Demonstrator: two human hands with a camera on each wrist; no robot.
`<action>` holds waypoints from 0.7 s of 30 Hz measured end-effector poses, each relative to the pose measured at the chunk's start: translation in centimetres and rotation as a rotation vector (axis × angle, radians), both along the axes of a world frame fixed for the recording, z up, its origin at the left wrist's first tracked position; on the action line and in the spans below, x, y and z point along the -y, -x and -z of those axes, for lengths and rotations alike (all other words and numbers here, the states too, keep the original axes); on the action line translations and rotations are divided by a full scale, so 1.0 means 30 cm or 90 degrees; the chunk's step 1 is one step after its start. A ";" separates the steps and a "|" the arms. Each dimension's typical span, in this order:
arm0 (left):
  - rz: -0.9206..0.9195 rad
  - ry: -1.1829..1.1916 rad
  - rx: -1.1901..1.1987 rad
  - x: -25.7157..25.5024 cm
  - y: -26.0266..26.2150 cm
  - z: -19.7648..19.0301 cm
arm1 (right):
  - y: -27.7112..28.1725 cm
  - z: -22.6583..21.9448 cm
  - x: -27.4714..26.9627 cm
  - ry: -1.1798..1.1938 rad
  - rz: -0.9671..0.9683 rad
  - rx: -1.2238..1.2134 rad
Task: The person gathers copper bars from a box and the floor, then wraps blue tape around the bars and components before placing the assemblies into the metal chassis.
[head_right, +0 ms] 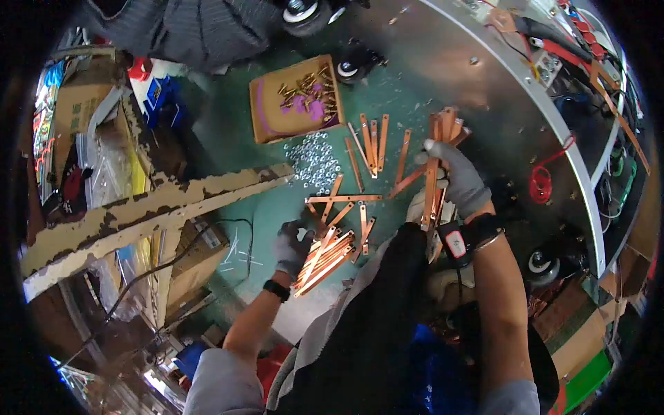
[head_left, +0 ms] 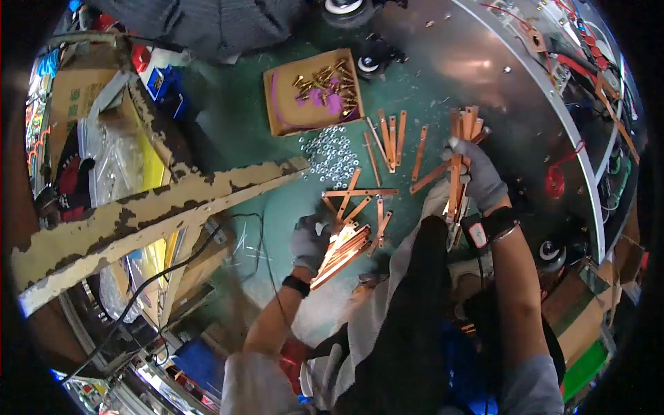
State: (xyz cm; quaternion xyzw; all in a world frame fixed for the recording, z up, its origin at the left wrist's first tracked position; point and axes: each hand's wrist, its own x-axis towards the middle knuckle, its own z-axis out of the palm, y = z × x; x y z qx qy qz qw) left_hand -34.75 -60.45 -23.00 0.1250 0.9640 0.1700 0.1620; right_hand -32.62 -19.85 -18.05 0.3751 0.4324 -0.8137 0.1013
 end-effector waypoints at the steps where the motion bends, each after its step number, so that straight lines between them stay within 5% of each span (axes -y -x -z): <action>1: -0.015 -0.031 -0.056 0.007 -0.036 0.017 | -0.002 0.014 0.006 0.022 0.028 0.000; 5: -0.043 -0.067 -0.036 -0.110 0.013 -0.007 | 0.001 0.027 0.031 0.154 0.055 -0.061; 6: -0.013 -0.016 0.124 -0.135 0.043 -0.015 | 0.009 0.029 0.049 0.165 0.081 -0.043; 9: 0.010 0.061 0.207 -0.160 0.081 0.058 | 0.015 0.026 0.072 0.145 0.000 -0.112; 10: -0.029 -0.054 0.299 -0.163 0.099 0.008 | 0.017 0.002 0.095 0.186 0.027 -0.117; 13: 0.190 0.040 0.264 -0.128 0.139 -0.051 | 0.040 -0.035 0.136 0.237 0.101 -0.179; 14: 0.361 0.020 0.172 -0.074 0.141 -0.046 | 0.038 -0.005 0.133 0.173 0.099 -0.155; 15: 0.315 0.029 0.294 -0.024 0.152 -0.045 | 0.035 0.018 0.136 0.171 0.094 -0.138; 17: 0.214 0.045 0.531 -0.062 0.230 -0.259 | 0.035 0.046 0.145 0.164 0.081 -0.108; 21: 0.154 -0.037 0.536 -0.053 0.326 -0.365 | 0.044 0.034 0.224 0.179 0.043 -0.065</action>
